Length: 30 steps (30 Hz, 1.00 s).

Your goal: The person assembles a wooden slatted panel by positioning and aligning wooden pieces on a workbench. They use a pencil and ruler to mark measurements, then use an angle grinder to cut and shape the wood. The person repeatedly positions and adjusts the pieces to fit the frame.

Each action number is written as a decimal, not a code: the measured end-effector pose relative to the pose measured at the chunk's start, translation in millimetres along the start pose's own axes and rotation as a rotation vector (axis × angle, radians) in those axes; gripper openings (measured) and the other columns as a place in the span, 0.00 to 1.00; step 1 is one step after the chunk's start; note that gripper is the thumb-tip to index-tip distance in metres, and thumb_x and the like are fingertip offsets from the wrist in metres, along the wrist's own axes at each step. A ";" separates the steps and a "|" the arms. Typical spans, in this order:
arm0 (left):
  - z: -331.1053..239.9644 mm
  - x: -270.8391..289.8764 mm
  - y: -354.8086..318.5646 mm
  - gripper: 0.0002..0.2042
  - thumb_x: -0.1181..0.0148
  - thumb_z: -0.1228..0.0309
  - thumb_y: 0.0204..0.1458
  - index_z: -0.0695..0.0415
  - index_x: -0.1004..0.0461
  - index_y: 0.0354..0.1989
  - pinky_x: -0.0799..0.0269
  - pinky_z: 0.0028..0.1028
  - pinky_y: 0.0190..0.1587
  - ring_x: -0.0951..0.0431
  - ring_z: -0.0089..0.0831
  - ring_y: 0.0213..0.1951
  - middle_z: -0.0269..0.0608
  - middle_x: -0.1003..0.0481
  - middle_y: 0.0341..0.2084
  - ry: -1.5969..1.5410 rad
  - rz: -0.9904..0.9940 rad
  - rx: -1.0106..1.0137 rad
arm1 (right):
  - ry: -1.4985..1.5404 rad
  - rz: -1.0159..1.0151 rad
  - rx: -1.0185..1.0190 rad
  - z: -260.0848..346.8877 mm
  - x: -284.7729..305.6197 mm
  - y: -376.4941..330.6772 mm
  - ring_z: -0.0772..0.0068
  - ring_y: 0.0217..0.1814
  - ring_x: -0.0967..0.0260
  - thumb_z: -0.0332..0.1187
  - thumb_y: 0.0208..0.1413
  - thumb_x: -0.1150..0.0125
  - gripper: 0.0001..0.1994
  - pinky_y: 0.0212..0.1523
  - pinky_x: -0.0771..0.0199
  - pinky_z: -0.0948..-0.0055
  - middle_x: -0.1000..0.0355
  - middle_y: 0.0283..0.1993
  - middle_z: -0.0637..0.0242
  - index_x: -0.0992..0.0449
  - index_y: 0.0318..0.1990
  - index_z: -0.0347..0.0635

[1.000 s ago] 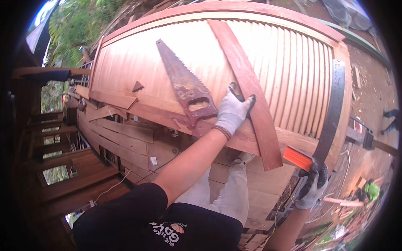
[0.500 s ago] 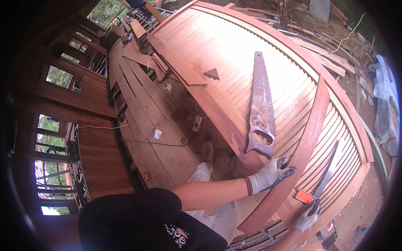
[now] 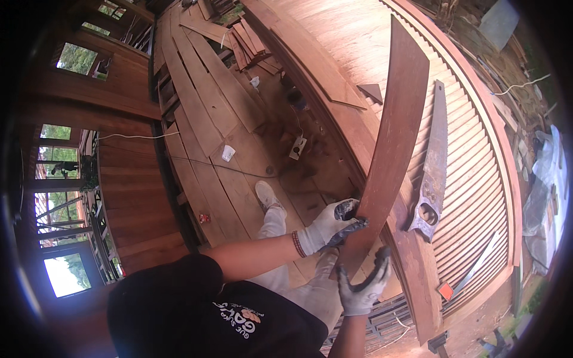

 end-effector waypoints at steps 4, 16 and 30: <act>-10.3 59.6 -12.7 0.20 0.32 0.71 0.58 0.62 0.28 0.57 0.29 0.24 0.56 0.26 0.20 0.50 0.34 0.23 0.49 0.012 0.001 -0.013 | -0.255 -0.017 -0.077 42.8 -88.2 20.1 0.40 0.76 0.48 0.40 0.43 0.23 0.57 0.74 0.45 0.49 0.48 0.74 0.39 0.56 0.75 0.31; -198.2 333.3 -7.7 0.22 0.41 0.73 0.63 0.63 0.31 0.65 0.27 0.26 0.59 0.24 0.24 0.56 0.40 0.23 0.56 0.399 0.098 0.029 | 0.059 -0.157 -0.202 171.7 -236.8 291.0 0.51 0.77 0.47 0.33 0.45 0.26 0.48 0.75 0.45 0.59 0.42 0.72 0.44 0.47 0.74 0.35; -287.8 565.3 89.6 0.14 0.42 0.76 0.63 0.66 0.25 0.56 0.24 0.24 0.51 0.21 0.23 0.44 0.37 0.21 0.46 0.301 -0.409 -0.008 | -0.368 -0.298 -0.482 156.0 -267.3 499.3 0.47 0.71 0.38 0.50 0.47 0.28 0.48 0.71 0.39 0.57 0.34 0.67 0.45 0.43 0.72 0.37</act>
Point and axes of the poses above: each hand's wrist, its own y-axis towards the middle knuckle, its own x-axis out of the back of the hand, z = x × y, the point moved 5 cm from there along y, towards the middle knuckle
